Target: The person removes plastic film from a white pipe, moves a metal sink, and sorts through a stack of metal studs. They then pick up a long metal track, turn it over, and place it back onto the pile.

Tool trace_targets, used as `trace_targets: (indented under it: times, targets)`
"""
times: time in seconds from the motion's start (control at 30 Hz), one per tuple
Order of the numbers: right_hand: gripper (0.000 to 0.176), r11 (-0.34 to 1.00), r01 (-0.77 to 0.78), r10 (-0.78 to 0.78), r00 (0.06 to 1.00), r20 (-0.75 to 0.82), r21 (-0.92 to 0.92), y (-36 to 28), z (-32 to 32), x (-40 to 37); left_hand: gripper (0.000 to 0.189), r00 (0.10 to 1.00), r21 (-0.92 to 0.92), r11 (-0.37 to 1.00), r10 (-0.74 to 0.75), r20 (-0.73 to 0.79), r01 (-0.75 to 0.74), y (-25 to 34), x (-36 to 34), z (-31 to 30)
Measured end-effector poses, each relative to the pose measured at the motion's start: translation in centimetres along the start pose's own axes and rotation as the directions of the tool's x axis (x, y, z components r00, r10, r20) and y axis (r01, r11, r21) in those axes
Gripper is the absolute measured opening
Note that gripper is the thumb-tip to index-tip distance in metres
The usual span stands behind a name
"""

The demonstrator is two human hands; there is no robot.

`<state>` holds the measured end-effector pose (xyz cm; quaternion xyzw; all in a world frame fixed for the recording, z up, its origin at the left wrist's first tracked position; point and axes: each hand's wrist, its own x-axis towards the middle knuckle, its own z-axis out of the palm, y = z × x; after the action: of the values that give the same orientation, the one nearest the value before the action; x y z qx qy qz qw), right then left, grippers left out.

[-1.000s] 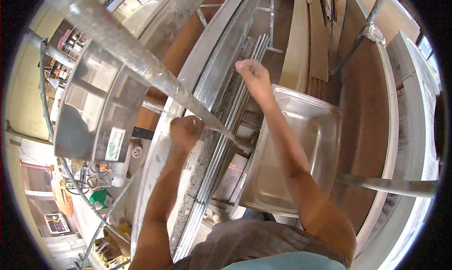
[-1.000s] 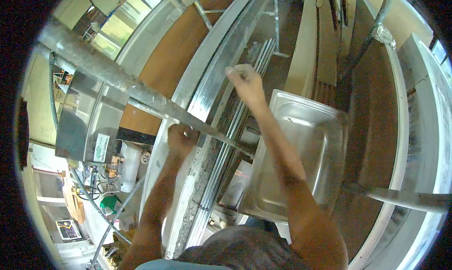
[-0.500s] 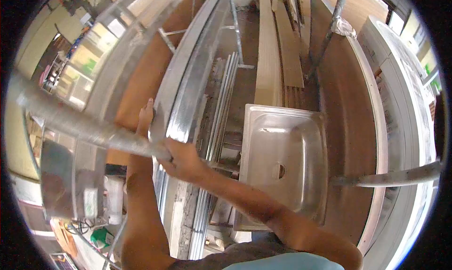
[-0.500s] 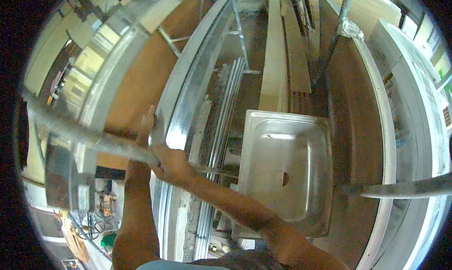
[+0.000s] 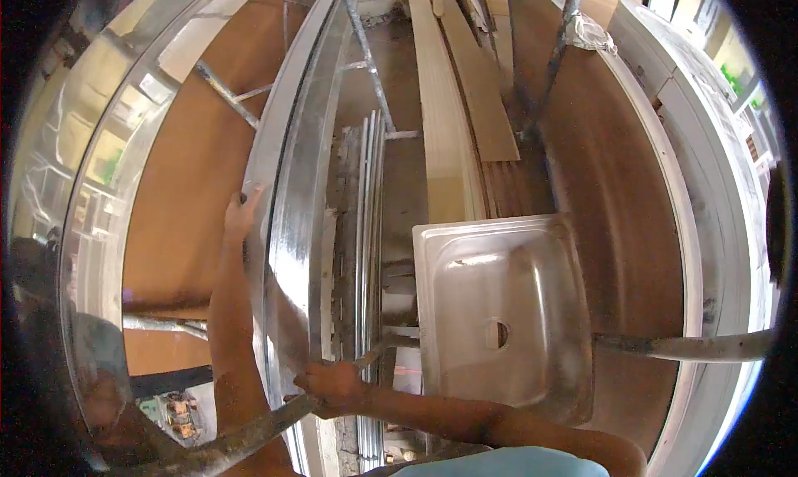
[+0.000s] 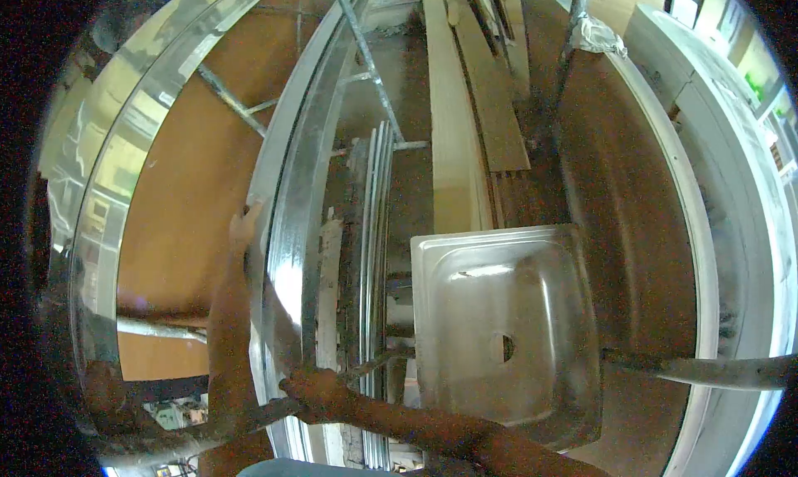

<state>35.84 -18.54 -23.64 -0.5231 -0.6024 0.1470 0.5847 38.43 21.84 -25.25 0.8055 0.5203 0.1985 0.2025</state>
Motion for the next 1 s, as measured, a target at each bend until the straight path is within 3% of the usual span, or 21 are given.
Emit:
trace_targets:
  times: [0.1, 0.2, 0.33, 0.43, 0.63, 0.73, 0.8, 0.87, 0.93, 1.0]
  targets:
    - [0.032, 0.988, 0.132, -0.119, 0.982, -0.144, 0.081, 0.1, -0.2, 0.4, 0.085, 0.999, 0.007, 0.999, 0.049, -0.013, -0.048, 0.1, 1.2, 0.7]
    - [0.036, 0.984, 0.158, -0.14, 0.972, -0.188, 0.084, 0.0, -0.1, 0.6, 0.082, 0.999, 0.039, 0.998, 0.046, 0.019, -0.047, 0.8, 0.3, 0.7]
    - [0.037, 0.983, 0.17, -0.152, 0.967, -0.205, 0.071, 0.4, 1.0, -0.2, 0.08, 0.994, -0.008, 0.994, 0.105, -0.016, -0.105, 4.2, -2.9, 1.3]
    - [0.043, 0.989, 0.101, -0.093, 0.992, -0.08, 0.106, 0.7, 0.9, -0.8, 0.078, 0.999, 0.016, 0.998, 0.053, 0.009, -0.053, 5.1, -3.3, 0.8]
    - [0.043, 0.981, 0.167, -0.147, 0.973, -0.181, 0.102, 0.8, 1.3, -0.1, 0.077, 0.992, -0.048, 0.991, 0.124, -0.001, -0.124, 3.3, -2.4, 1.5]
    - [0.041, 0.99, 0.129, -0.115, 0.974, -0.194, 0.06, 0.3, 0.7, -0.3, 0.079, 0.989, 0.02, 0.988, 0.15, 0.008, -0.15, 2.7, -1.3, 2.3]
    - [0.041, 0.989, -0.086, 0.102, 0.984, 0.144, -0.117, -0.9, 0.0, 0.1, 0.078, 0.994, 0.077, 0.991, 0.113, 0.003, -0.113, 3.9, -1.9, 2.1]
    - [0.041, 0.984, -0.095, 0.114, 0.986, 0.124, -0.15, -0.7, 0.5, 0.1, 0.078, 0.996, 0.14, 0.986, 0.091, -0.022, -0.087, 5.6, -2.4, 1.3]
    - [0.042, 0.979, -0.108, 0.126, 0.987, 0.097, -0.173, -0.5, 1.0, -0.1, 0.078, 0.977, 0.149, 0.967, 0.211, -0.015, -0.206, 5.6, -3.4, 1.5]
    - [0.044, 0.974, -0.087, 0.099, 0.994, 0.048, -0.21, -0.1, 1.0, -0.1, 0.077, 0.978, 0.133, 0.969, 0.208, 0.007, -0.207, 2.3, -4.6, 2.8]
